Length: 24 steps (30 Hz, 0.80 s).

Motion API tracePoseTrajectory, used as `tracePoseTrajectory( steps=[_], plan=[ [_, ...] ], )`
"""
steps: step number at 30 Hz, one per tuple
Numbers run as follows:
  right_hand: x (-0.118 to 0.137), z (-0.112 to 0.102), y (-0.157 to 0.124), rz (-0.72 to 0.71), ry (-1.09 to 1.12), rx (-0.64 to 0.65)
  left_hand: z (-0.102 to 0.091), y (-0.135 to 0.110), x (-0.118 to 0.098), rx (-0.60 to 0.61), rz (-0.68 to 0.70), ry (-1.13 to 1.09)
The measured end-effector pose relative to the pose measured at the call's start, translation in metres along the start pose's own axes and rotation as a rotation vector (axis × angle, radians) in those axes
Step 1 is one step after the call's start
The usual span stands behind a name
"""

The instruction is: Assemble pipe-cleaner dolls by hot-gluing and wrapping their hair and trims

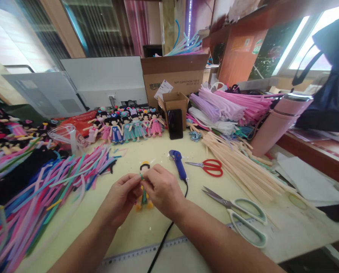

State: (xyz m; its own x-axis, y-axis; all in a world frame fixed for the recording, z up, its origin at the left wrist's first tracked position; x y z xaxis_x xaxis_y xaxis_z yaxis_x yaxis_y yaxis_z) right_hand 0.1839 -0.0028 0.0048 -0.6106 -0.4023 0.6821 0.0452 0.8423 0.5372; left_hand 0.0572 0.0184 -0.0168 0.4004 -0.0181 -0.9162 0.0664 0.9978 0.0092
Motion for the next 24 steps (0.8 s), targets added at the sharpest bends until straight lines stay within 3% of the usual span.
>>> tracePoseTrajectory(
  steps=[4,8,16,21,24],
  plan=[
    [-0.001,-0.001,0.001,-0.067,-0.071,-0.008,0.002,-0.002,0.002,0.023,-0.031,-0.03],
    [-0.003,-0.007,0.004,-0.098,-0.055,0.045,-0.001,0.001,-0.003,0.127,-0.086,0.069],
    [-0.004,-0.005,0.004,-0.162,-0.028,0.157,-0.012,0.012,-0.018,0.374,-0.067,0.318],
    [-0.003,0.0,0.001,-0.196,-0.022,0.227,-0.017,0.014,-0.02,0.449,-0.074,0.401],
    [-0.005,0.001,-0.001,-0.15,-0.019,0.259,-0.017,0.012,-0.02,0.433,-0.055,0.381]
  ],
)
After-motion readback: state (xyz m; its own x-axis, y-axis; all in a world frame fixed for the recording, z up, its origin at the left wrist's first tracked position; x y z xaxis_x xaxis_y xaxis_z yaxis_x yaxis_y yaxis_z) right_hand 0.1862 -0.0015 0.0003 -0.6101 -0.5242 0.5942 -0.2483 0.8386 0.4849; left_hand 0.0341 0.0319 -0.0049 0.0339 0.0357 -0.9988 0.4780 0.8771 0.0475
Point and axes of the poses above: each hand's wrist, its own y-axis towards the middle knuckle, its own z-axis out of the palm, x = y × z, the point moved 3 cm from there along y, towards the middle knuckle, and after that the axes turned 15 degrees about z, right-handed, at the moved point
